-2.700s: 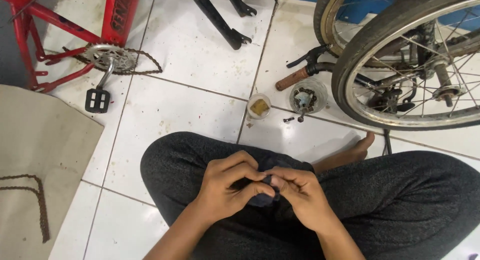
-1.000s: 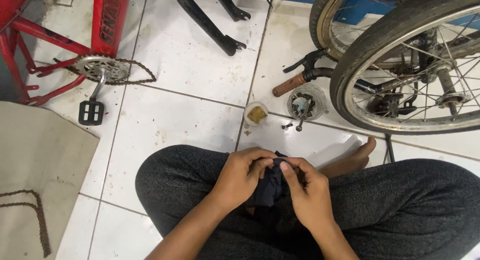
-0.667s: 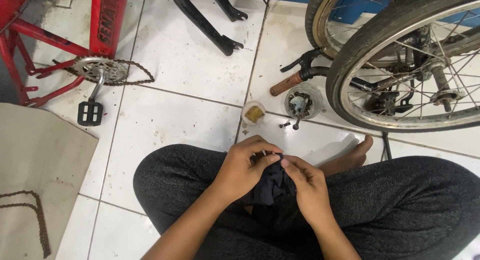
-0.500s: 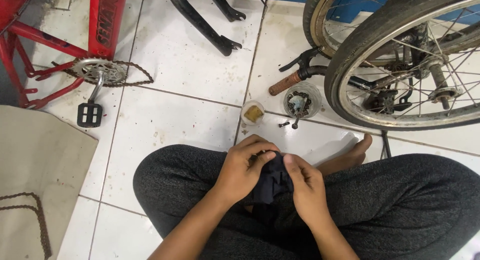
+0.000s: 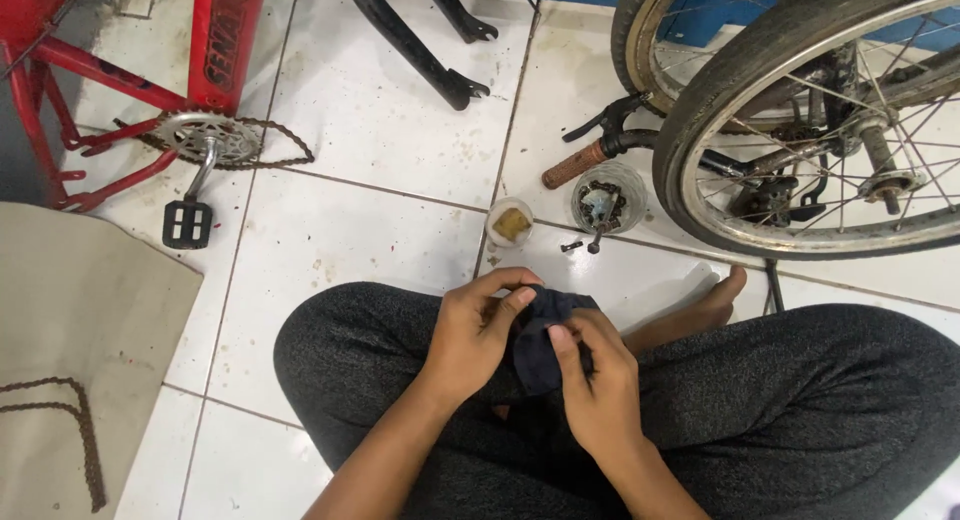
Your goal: Cleaning small bicycle components like ball bearings using a cloth
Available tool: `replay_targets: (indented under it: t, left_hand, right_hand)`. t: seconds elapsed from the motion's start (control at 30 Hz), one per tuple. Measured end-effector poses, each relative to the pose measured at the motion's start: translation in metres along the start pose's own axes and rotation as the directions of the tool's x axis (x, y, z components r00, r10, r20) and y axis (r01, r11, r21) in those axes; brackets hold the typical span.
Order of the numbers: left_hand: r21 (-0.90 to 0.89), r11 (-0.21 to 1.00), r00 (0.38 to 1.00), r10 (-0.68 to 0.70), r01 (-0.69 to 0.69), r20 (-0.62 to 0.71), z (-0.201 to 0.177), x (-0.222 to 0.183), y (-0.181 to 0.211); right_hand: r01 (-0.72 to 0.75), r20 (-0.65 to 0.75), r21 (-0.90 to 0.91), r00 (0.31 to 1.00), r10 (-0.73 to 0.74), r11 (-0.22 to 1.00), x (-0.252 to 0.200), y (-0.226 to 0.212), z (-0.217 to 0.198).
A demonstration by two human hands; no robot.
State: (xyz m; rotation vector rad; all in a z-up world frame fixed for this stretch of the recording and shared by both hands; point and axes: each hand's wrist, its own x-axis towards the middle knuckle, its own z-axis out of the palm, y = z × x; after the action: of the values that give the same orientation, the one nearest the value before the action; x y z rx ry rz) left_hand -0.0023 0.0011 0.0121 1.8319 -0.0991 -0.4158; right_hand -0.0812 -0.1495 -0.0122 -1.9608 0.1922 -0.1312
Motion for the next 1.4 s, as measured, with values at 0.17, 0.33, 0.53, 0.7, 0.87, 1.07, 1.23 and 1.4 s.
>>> replay_targets:
  t: [0.17,0.33,0.53,0.7,0.87,1.07,1.23,1.4]
  left_hand:
    - [0.046,0.957,0.958,0.284,-0.286,0.038,0.0,-0.003,0.003]
    - [0.067,0.884,0.884,0.455,-0.463,0.105,0.0,-0.007,0.003]
    - [0.327,0.656,0.729,0.653,-0.68,0.206,-0.001,-0.005,0.007]
    - [0.297,0.648,0.711,0.67,-0.701,0.214,-0.005,-0.007,0.006]
    - [0.297,0.649,0.709,0.681,-0.7,0.184,-0.007,-0.008,0.007]
    - [0.298,0.652,0.713,0.677,-0.697,0.184,-0.012,-0.007,0.004]
    - [0.203,0.734,0.761,0.615,-0.648,0.208,-0.013,-0.009,-0.002]
    - [0.015,0.858,0.846,0.503,-0.514,0.178,-0.01,-0.006,0.0]
  right_hand:
    - [-0.144,-0.024,0.126,0.989,0.149,0.981,-0.005,0.002,-0.003]
    - [-0.29,-0.015,0.271,0.952,0.306,0.918,-0.004,-0.005,-0.004]
    - [-0.208,-0.162,0.386,0.944,0.288,0.899,-0.008,0.004,-0.007]
    - [-0.477,0.272,0.876,0.6,0.752,0.064,-0.014,0.034,-0.003]
    - [-0.585,0.448,0.81,0.661,0.602,0.039,-0.008,0.03,-0.004]
    - [-0.573,0.458,0.804,0.765,0.453,0.155,-0.013,0.043,0.001]
    - [-0.628,0.462,0.747,0.727,0.508,0.219,-0.008,0.026,0.004]
    - [-0.358,0.102,0.671,0.912,0.397,0.649,-0.016,0.045,0.01]
